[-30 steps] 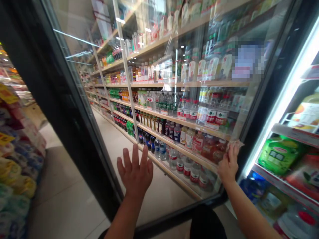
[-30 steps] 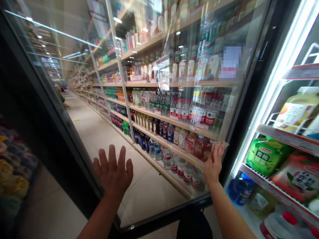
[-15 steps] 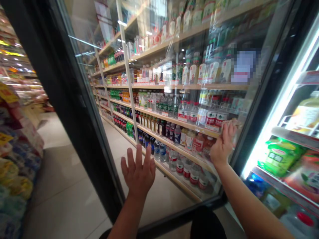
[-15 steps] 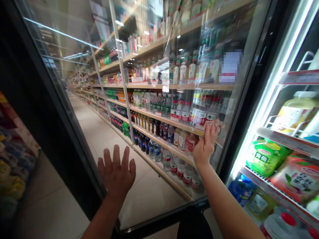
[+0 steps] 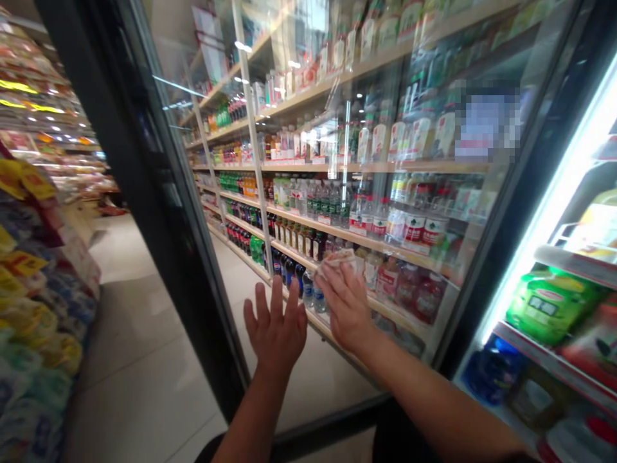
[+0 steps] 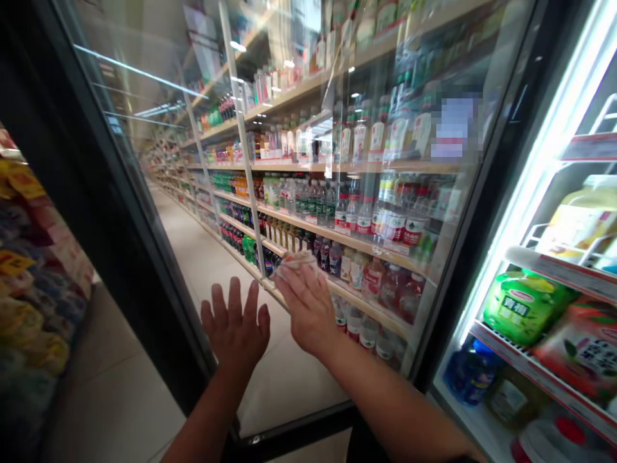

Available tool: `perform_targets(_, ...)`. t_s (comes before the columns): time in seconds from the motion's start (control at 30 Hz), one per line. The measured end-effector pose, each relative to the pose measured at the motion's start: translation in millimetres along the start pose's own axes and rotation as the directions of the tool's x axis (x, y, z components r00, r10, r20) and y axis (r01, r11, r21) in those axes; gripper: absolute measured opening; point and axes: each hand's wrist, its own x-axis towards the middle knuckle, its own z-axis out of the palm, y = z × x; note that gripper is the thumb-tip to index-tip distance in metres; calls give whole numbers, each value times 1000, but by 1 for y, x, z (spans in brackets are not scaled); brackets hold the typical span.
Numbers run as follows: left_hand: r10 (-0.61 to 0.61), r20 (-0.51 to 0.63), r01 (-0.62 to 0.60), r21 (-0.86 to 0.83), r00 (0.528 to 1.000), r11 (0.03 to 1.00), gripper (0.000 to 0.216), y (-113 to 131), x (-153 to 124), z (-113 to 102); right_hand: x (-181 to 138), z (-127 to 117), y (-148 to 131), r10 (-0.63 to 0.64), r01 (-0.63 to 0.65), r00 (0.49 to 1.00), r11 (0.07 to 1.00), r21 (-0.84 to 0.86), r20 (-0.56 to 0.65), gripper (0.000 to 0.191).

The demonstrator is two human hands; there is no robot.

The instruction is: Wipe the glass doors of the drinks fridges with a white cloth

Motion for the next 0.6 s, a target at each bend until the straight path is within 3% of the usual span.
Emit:
perform_targets(0.17,2,-3,-2,-2,1000,1000,67,-1,1,0,7,3,-12,-40,39,996,999,14,77,51)
perform_targets(0.27,9,-2,-9,3,1000,1000,67,-1,1,0,15,4,-11,-36,35,998,999,5,57,48)
perform_targets(0.43,9,10,-9,12,1000,1000,70,-2,0,-1,49,1,1,-120,120,991,993,3,56,52)
perform_targets(0.6,12,29,-12,20,1000,1000,72,-2,-1,0,77,-12,33,37,-36,998,999,22,-60,67)
